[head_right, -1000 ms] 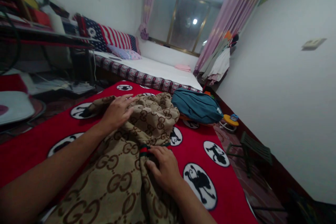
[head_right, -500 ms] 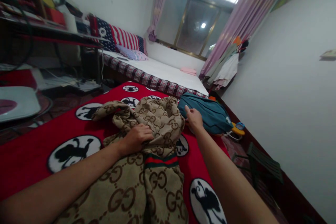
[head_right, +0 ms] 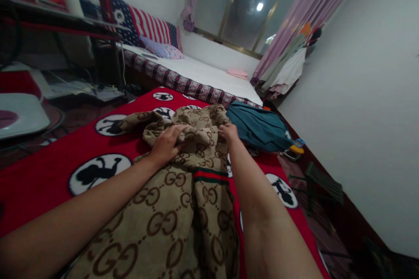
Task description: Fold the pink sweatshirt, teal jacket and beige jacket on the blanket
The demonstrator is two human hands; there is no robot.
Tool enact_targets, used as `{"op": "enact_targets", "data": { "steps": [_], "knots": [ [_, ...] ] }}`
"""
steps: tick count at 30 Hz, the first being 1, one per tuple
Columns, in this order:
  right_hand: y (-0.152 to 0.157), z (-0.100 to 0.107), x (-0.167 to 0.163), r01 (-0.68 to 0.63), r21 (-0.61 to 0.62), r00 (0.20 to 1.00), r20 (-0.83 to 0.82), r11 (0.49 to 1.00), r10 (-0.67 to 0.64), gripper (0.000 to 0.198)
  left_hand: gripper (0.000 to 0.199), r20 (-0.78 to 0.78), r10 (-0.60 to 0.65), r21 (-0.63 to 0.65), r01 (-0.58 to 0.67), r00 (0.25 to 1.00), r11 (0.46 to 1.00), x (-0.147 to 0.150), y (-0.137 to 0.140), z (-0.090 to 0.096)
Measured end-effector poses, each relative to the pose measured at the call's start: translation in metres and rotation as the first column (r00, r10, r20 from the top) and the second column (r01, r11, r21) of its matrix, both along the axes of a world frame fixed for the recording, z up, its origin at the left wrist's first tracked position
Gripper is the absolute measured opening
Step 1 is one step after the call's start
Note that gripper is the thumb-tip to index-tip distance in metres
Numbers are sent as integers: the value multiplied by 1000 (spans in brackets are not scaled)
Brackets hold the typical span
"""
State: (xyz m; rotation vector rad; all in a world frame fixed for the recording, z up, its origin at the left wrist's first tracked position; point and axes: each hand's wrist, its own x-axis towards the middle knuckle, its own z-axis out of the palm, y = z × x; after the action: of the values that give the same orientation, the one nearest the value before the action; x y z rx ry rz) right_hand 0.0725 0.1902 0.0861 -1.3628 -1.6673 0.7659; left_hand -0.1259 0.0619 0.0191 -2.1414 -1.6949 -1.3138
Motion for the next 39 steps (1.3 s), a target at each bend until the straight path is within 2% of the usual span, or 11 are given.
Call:
{"op": "enact_targets", "data": {
  "steps": [3, 6, 11, 13, 16, 18, 22, 27, 32, 36, 39],
  "knots": [
    [-28, -22, 1, -84, -119, 996, 8, 989, 85, 21, 59, -23, -3, -48, 2, 1000, 999, -2, 2, -2],
    [-64, -30, 24, -99, -145, 995, -41, 984, 94, 22, 54, -22, -34, 39, 35, 999, 999, -1, -4, 1],
    [-151, -22, 92, -175, -191, 985, -33, 966, 172, 20, 32, -165, -275, 111, 294, 947, 949, 10, -23, 11],
    [-190, -14, 119, -218, -315, 972, 11, 924, 233, 30, 34, -227, -408, 80, 435, 884, 897, 16, -28, 13],
    [-247, -1, 147, -295, -534, 922, 59, 792, 383, 41, 48, -260, -600, -52, 610, 756, 791, 24, -29, 13],
    [-279, 6, 156, -334, -571, 876, 105, 750, 470, 38, 50, -254, -663, -130, 654, 704, 745, 27, -28, 12],
    [-327, 3, 150, -298, -475, 850, 263, 828, 457, 29, 34, -267, -640, -127, 632, 720, 764, 30, -26, 8],
    [-335, -11, 135, -219, -433, 902, 252, 874, 351, 18, 25, -254, -528, -36, 537, 811, 843, 30, -23, 6],
    [-315, 22, 118, -125, -242, 992, -31, 962, 121, 38, 26, -33, -355, 66, 356, 934, 932, 27, -6, 26],
    [-316, 30, 95, -323, -226, 946, -97, 919, 309, 31, 33, -88, -324, 54, 330, 942, 942, 17, -14, 43],
    [-318, 16, 87, -379, -232, 918, 28, 896, 395, 26, 44, -226, -158, 2, 163, 961, 987, -4, -42, 43]
  ]
}}
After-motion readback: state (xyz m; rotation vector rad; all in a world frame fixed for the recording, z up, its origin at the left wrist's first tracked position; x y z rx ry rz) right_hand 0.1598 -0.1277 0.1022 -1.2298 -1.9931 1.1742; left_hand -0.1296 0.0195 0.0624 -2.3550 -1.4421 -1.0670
